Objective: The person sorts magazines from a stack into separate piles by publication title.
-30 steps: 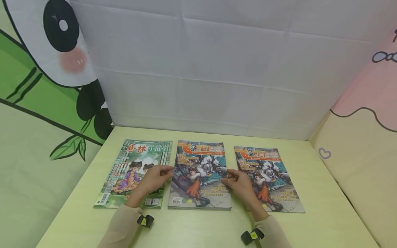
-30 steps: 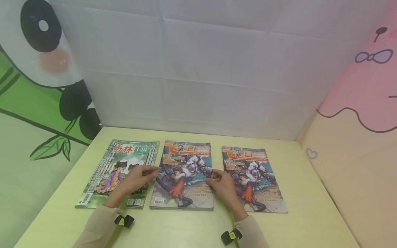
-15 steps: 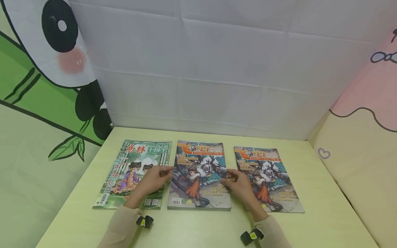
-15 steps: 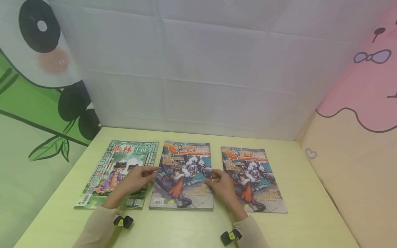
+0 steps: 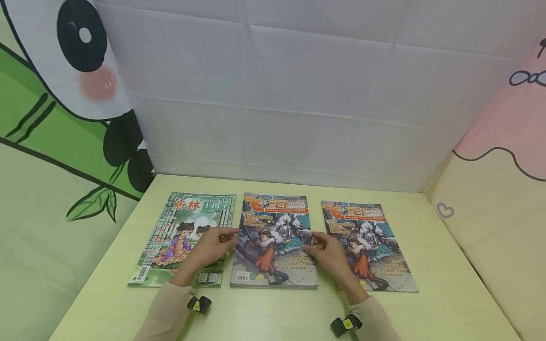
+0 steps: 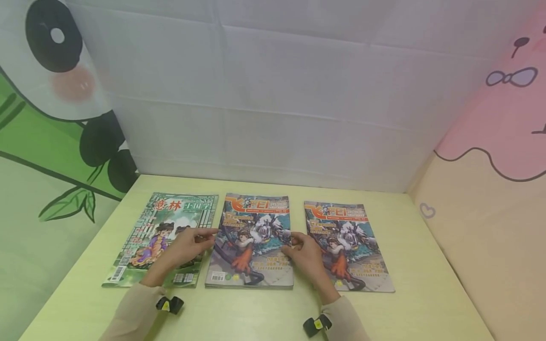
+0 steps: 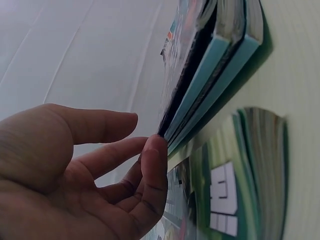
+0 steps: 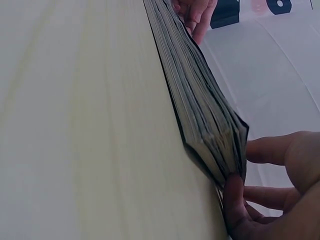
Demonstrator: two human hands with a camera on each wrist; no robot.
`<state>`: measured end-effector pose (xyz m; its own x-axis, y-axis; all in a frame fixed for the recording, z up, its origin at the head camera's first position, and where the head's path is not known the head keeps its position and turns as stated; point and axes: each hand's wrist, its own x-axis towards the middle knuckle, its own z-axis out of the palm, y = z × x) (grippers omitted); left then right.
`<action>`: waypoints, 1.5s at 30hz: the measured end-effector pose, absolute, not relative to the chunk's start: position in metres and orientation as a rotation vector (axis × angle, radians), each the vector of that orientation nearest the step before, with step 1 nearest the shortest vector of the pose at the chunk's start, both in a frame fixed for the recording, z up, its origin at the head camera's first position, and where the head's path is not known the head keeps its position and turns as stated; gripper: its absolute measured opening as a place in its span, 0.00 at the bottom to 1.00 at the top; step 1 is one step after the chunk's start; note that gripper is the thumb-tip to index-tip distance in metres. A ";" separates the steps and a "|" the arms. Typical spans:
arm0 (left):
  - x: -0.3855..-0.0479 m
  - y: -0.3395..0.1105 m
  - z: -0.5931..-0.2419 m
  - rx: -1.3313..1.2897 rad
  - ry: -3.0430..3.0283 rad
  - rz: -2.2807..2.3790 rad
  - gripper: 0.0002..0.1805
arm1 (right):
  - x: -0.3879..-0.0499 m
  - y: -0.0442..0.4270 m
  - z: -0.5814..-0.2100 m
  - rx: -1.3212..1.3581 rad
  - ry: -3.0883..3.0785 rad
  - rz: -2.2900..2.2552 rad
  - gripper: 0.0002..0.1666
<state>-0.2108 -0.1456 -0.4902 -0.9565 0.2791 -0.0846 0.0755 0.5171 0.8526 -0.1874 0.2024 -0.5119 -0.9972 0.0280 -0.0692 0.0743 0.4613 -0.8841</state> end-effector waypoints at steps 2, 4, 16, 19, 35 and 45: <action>-0.211 -0.146 -0.490 0.304 2.538 1.429 0.22 | -0.188 0.202 -0.512 0.091 2.649 -1.607 0.31; -0.211 -0.146 -0.490 0.308 2.527 1.445 0.23 | -0.188 0.202 -0.512 0.089 2.652 -1.609 0.31; -0.211 -0.144 -0.488 0.347 2.537 1.450 0.24 | -0.188 0.204 -0.511 0.094 2.642 -1.666 0.29; -0.211 -0.143 -0.488 0.350 2.541 1.456 0.24 | -0.189 0.204 -0.511 0.105 2.636 -1.692 0.27; -0.211 -0.130 -0.494 0.203 2.459 1.672 0.26 | -0.192 0.205 -0.507 0.107 2.583 -1.801 0.22; -0.212 -0.128 -0.497 0.132 2.444 1.695 0.27 | -0.194 0.206 -0.508 0.087 2.579 -1.837 0.23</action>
<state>-0.2120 -0.1278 -0.4974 -0.9827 0.1653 -0.0840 -0.0208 0.3521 0.9357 -0.1939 0.2059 -0.5082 -0.9982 0.0598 -0.0103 0.0292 0.3260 -0.9449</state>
